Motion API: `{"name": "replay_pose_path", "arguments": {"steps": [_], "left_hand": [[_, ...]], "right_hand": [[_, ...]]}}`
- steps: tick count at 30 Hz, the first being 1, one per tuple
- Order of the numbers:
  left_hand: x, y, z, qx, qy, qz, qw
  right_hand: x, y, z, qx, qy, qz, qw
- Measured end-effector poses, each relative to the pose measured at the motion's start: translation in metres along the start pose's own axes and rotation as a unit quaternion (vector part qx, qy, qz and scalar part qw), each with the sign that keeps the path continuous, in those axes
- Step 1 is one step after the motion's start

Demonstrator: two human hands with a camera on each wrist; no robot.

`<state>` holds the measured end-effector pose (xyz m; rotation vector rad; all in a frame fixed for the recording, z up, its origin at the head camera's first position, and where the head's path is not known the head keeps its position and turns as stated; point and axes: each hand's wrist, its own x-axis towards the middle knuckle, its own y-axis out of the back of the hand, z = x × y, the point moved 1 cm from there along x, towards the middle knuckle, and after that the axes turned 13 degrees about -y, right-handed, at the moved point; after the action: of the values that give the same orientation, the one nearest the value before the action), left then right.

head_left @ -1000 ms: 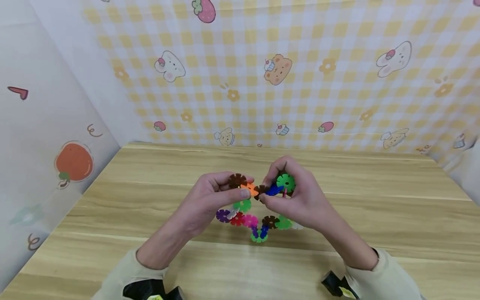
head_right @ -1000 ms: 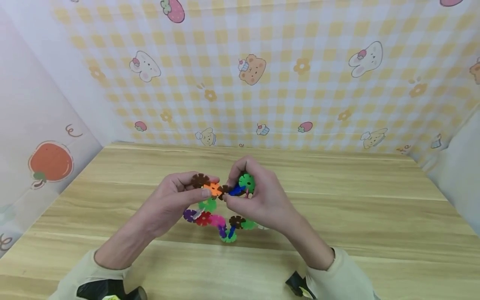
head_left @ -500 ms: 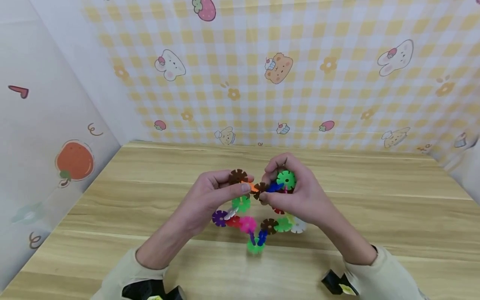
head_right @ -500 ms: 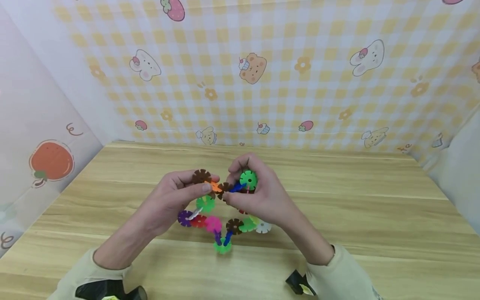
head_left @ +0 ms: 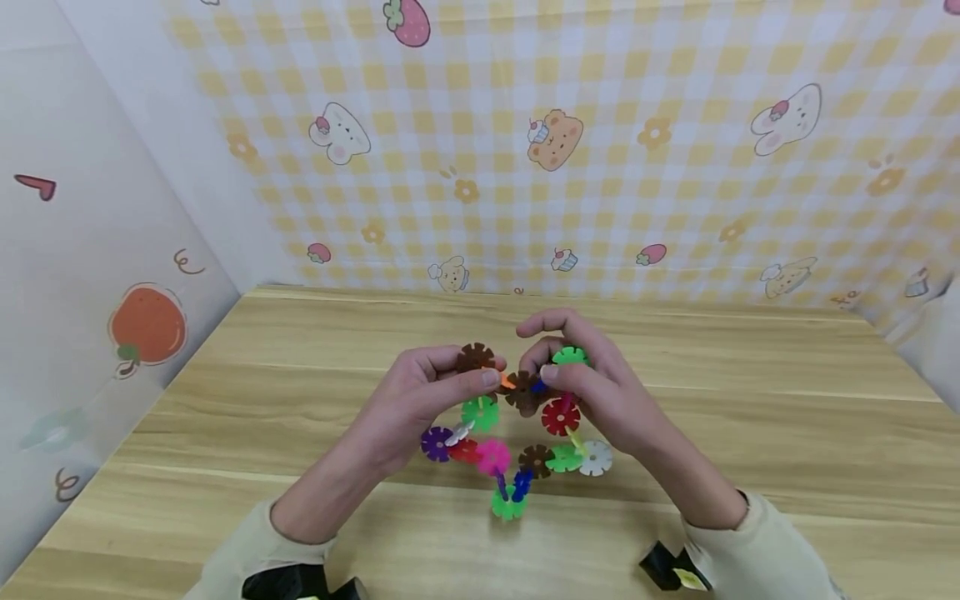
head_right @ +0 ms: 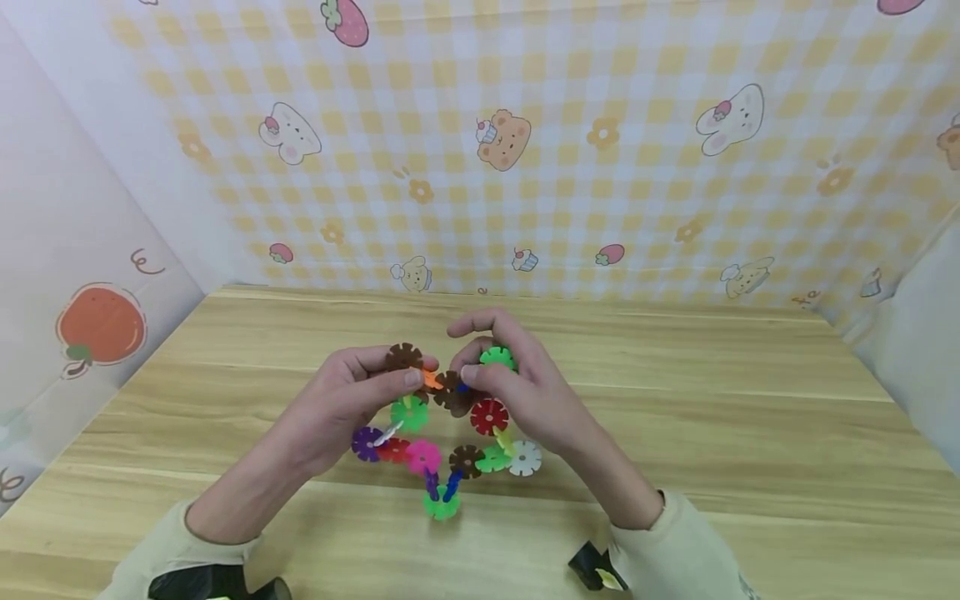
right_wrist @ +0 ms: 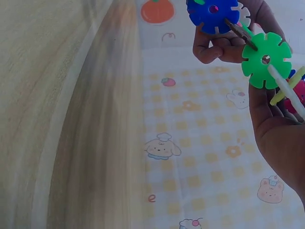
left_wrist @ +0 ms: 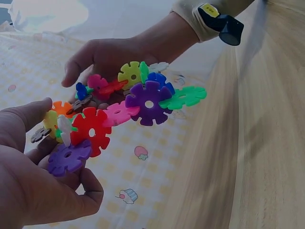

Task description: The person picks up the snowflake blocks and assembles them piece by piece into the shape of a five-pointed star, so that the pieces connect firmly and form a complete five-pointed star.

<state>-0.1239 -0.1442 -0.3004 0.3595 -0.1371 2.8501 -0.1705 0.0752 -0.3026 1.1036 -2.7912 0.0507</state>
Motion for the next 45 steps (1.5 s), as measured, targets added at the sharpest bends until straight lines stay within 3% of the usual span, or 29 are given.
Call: {"name": "replay_pose_path", "arguments": {"steps": [5, 13, 19, 24, 29, 32, 36, 41, 45], "left_hand": [[0.000, 0.001, -0.002, 0.011, 0.002, -0.004, 0.9999], [0.001, 0.002, -0.002, 0.029, 0.023, -0.011, 0.9992], [0.000, 0.013, -0.003, 0.039, 0.048, -0.038, 0.9974], [0.003, 0.019, -0.006, 0.026, 0.053, -0.007, 0.9982], [0.007, 0.018, -0.010, 0.006, 0.051, 0.038, 0.9980], [0.009, 0.019, -0.016, 0.011, 0.056, 0.053, 0.9970], [0.011, 0.022, -0.029, 0.019, 0.072, 0.058, 0.9955], [0.012, 0.025, -0.047, 0.033, 0.099, 0.054, 0.9930], [0.012, 0.024, -0.056, 0.059, 0.121, 0.043, 0.9899]], "right_hand": [[0.000, -0.001, 0.003, 0.020, -0.012, 0.005, 1.000], [-0.001, -0.002, 0.005, 0.002, -0.073, 0.087, 0.994], [-0.003, 0.008, 0.012, 0.083, -0.093, 0.158, 0.979], [-0.004, 0.017, 0.016, 0.136, -0.105, 0.217, 0.961], [-0.009, 0.019, 0.018, 0.134, -0.123, 0.231, 0.956], [-0.015, 0.018, 0.021, 0.095, -0.156, 0.225, 0.957], [-0.021, 0.023, 0.024, 0.025, -0.224, 0.182, 0.957], [-0.027, 0.038, 0.030, -0.054, -0.324, 0.082, 0.941], [-0.030, 0.047, 0.036, -0.103, -0.355, 0.027, 0.929]]}}
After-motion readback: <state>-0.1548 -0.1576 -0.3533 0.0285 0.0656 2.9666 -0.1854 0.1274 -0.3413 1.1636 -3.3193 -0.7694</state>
